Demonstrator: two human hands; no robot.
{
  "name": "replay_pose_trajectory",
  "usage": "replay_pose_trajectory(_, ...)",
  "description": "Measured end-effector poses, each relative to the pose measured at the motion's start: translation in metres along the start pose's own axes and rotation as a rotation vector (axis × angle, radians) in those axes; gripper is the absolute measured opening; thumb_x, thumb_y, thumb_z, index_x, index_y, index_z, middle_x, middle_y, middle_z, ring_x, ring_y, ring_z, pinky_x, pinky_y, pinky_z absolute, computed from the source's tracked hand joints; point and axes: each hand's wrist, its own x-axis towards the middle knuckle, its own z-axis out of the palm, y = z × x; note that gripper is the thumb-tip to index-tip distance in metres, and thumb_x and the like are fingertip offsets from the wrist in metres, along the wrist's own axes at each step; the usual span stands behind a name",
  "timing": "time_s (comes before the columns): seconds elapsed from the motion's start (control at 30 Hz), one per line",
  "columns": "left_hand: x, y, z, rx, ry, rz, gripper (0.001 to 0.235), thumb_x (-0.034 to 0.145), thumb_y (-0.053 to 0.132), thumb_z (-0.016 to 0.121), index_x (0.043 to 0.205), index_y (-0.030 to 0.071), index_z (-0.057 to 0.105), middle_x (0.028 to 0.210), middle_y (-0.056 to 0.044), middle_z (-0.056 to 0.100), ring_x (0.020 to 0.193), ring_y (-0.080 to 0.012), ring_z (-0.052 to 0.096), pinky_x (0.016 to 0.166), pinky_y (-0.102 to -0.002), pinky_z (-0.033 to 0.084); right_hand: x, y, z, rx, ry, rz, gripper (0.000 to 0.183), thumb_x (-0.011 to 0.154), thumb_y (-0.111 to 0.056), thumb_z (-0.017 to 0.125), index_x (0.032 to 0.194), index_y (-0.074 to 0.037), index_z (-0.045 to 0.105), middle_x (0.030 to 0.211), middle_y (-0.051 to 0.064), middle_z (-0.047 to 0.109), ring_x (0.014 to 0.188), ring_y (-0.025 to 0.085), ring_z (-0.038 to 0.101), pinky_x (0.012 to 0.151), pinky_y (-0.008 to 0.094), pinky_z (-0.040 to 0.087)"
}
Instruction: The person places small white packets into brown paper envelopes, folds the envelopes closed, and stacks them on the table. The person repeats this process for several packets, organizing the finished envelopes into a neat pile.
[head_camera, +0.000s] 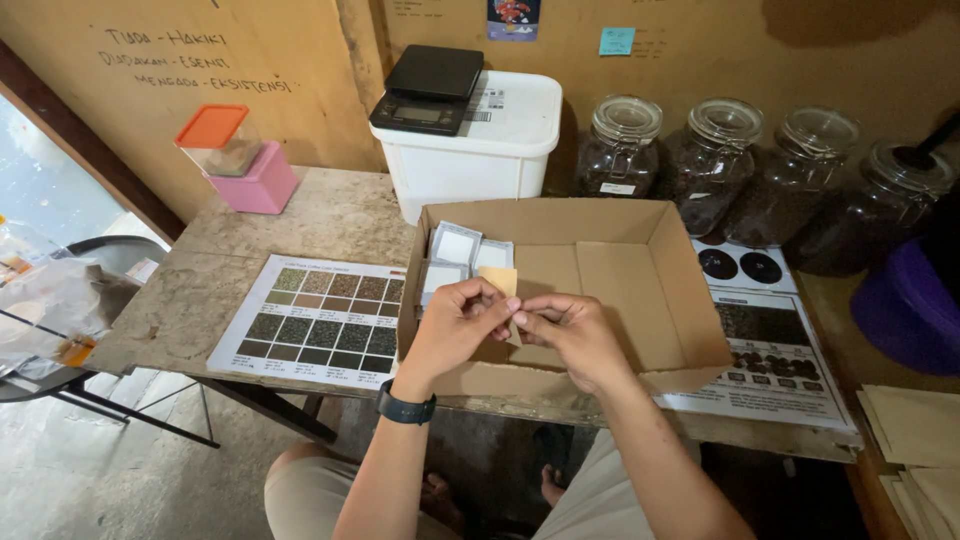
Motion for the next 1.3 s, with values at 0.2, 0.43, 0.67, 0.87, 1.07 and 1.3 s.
replay_pose_trajectory(0.2, -0.002, -0.001, -0.001, -0.039, -0.012, -0.007, 0.017, 0.094, 0.009, 0.071, 0.089, -0.007, 0.069, 0.071, -0.018, 0.069, 0.065, -0.0209, 0.073, 0.064, -0.033, 0.065, -0.002, -0.003, 0.000, -0.016, 0.008, 0.002, 0.021, 0.086, -0.002, 0.081, 0.106, 0.006, 0.077, 0.092, 0.016, 0.079, 0.079, 0.018, 0.071, 0.076, 0.039, 0.064)
replay_pose_trajectory(0.43, -0.002, -0.003, -0.002, -0.054, -0.029, 0.003, 0.019, 0.095, 0.010, 0.071, 0.090, -0.008, 0.069, 0.071, -0.020, 0.070, 0.065, -0.0215, 0.073, 0.065, -0.034, 0.065, 0.000, 0.001, -0.002, -0.028, 0.015, -0.010, 0.023, 0.085, -0.003, 0.081, 0.107, 0.004, 0.077, 0.088, 0.009, 0.078, 0.075, 0.012, 0.070, 0.073, 0.028, 0.063)
replay_pose_trajectory(0.67, -0.002, -0.003, -0.002, -0.033, -0.032, 0.010, 0.020, 0.095, 0.011, 0.071, 0.088, -0.007, 0.069, 0.070, -0.018, 0.070, 0.063, -0.0203, 0.072, 0.063, -0.033, 0.064, 0.002, 0.007, -0.006, 0.005, -0.011, 0.002, 0.024, 0.085, -0.002, 0.081, 0.107, 0.006, 0.076, 0.093, 0.015, 0.079, 0.078, 0.017, 0.073, 0.076, 0.035, 0.064)
replay_pose_trajectory(0.87, -0.001, -0.002, -0.002, -0.044, -0.020, -0.014, 0.023, 0.094, 0.012, 0.072, 0.084, -0.008, 0.068, 0.064, -0.019, 0.068, 0.057, -0.0222, 0.072, 0.058, -0.033, 0.064, -0.006, -0.002, 0.000, 0.027, -0.041, -0.002, 0.025, 0.082, 0.003, 0.081, 0.105, 0.010, 0.074, 0.092, 0.019, 0.078, 0.078, 0.021, 0.072, 0.075, 0.037, 0.064)
replay_pose_trajectory(1.07, -0.002, 0.001, 0.000, -0.032, -0.001, -0.051, 0.022, 0.092, 0.009, 0.074, 0.082, -0.009, 0.068, 0.063, -0.020, 0.067, 0.056, -0.0226, 0.072, 0.056, -0.033, 0.064, -0.012, -0.010, 0.007, 0.019, -0.050, -0.014, 0.023, 0.081, 0.006, 0.082, 0.102, 0.011, 0.074, 0.090, 0.018, 0.077, 0.077, 0.022, 0.072, 0.074, 0.038, 0.064)
replay_pose_trajectory(1.3, -0.002, 0.004, 0.001, -0.022, -0.007, -0.039, 0.023, 0.092, 0.011, 0.074, 0.080, -0.008, 0.068, 0.060, -0.019, 0.067, 0.054, -0.0210, 0.071, 0.054, -0.031, 0.063, -0.010, -0.005, 0.003, 0.007, -0.053, -0.019, 0.022, 0.081, 0.006, 0.082, 0.102, 0.011, 0.075, 0.089, 0.019, 0.078, 0.078, 0.021, 0.072, 0.074, 0.039, 0.064)
